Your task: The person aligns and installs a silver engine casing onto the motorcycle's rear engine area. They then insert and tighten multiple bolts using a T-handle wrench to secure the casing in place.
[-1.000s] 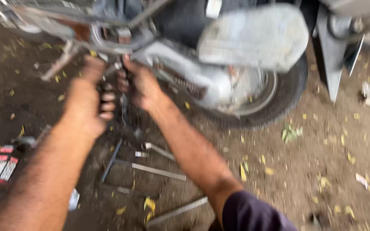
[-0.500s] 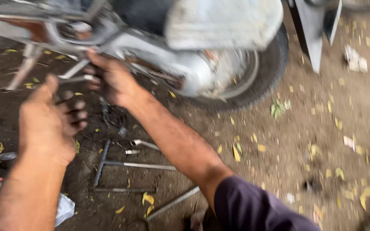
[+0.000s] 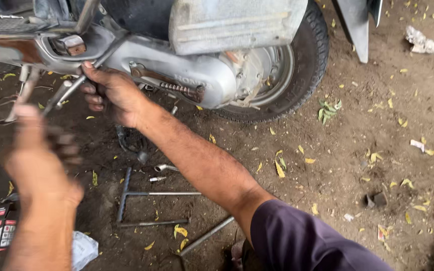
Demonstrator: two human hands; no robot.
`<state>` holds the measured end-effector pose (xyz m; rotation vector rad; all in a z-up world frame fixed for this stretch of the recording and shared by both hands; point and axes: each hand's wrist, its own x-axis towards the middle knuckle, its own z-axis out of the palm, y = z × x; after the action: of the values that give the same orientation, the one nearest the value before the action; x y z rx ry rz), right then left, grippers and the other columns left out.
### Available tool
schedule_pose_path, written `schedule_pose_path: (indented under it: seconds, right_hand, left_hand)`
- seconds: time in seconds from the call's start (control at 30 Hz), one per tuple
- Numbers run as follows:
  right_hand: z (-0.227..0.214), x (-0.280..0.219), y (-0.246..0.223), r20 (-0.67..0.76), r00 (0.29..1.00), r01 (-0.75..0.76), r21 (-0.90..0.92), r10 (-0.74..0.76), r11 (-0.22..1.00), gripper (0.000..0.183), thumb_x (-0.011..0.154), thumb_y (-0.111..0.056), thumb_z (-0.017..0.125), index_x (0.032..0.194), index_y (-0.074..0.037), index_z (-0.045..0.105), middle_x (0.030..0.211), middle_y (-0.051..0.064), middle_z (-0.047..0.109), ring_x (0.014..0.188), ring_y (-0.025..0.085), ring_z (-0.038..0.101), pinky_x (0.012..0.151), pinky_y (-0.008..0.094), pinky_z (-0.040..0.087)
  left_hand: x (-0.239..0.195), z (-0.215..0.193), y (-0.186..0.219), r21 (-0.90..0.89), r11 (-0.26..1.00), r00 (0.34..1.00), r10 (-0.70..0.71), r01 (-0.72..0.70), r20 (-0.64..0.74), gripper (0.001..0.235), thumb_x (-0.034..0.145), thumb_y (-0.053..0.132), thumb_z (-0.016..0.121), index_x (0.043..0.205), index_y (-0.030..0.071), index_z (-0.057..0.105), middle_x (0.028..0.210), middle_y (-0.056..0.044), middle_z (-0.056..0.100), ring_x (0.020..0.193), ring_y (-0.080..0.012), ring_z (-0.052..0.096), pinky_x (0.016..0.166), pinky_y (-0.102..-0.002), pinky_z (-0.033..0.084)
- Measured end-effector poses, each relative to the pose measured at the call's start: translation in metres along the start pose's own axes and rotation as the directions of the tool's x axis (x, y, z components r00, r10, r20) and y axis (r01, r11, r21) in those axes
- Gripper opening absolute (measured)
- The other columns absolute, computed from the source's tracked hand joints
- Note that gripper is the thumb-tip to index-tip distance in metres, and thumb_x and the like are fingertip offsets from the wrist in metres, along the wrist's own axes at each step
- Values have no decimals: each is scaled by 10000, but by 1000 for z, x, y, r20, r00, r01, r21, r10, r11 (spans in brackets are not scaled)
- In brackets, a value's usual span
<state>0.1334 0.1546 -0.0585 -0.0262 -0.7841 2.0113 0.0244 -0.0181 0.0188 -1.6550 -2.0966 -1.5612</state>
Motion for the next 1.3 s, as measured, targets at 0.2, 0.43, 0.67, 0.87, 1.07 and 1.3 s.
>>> schedule_pose_path:
  seconds: [0.2, 0.43, 0.67, 0.87, 1.07, 1.3]
  right_hand:
    - [-3, -2, 1, 19, 999, 32, -29, -32, 999, 285, 1022, -344, 666, 1041, -60, 665, 745, -32, 514, 607, 104, 423, 516, 255, 329]
    - [-3, -5, -18, 15, 999, -34, 39, 33, 999, 290, 1002, -364, 650, 956, -79, 624, 725, -19, 525, 592, 117, 422, 533, 285, 340]
    - [0, -6, -11, -45, 998, -41, -4, 40, 999, 256, 986, -349, 653, 897, -115, 602, 709, -39, 510, 583, 103, 411, 518, 283, 333]
    - [2, -1, -6, -134, 991, -18, -83, 7, 996, 246, 969, -349, 655, 936, -105, 656, 707, -44, 511, 572, 97, 404, 508, 260, 310]
    - [-10, -4, -5, -95, 995, -49, -69, 43, 996, 246, 992, -350, 646, 934, -113, 614, 726, -20, 522, 584, 113, 402, 524, 278, 325]
    - [-11, -7, -8, -51, 998, -24, -28, 22, 999, 243, 1001, -337, 642, 967, -97, 620, 740, -19, 516, 599, 106, 403, 542, 267, 340]
  left_hand:
    - [11, 43, 8, 272, 884, 921, 337, -381, 194, 526, 989, 427, 765, 1132, -33, 555, 970, -168, 582, 955, -337, 564, 794, -491, 436]
    - [21, 18, 5, 388, 764, 851, 508, -516, 132, 552, 974, 388, 776, 1179, -53, 515, 1031, -187, 571, 1004, -352, 557, 835, -506, 426]
    - [0, 5, 5, 19, 990, 982, 134, -138, 136, 588, 959, 349, 788, 1225, -73, 476, 1091, -206, 559, 1053, -366, 550, 877, -521, 417]
    - [19, 28, 10, 278, 849, 889, 391, -449, 239, 626, 946, 315, 797, 1265, -90, 443, 1143, -222, 550, 1094, -379, 545, 912, -534, 409]
    - [16, -2, -7, 241, 883, 915, 379, -403, 141, 669, 933, 281, 807, 1305, -108, 409, 1195, -238, 540, 1136, -392, 539, 948, -546, 401]
    - [11, 20, -1, -222, 969, 976, 146, -107, 164, 725, 918, 242, 818, 1351, -128, 370, 1256, -257, 528, 1184, -406, 532, 989, -562, 392]
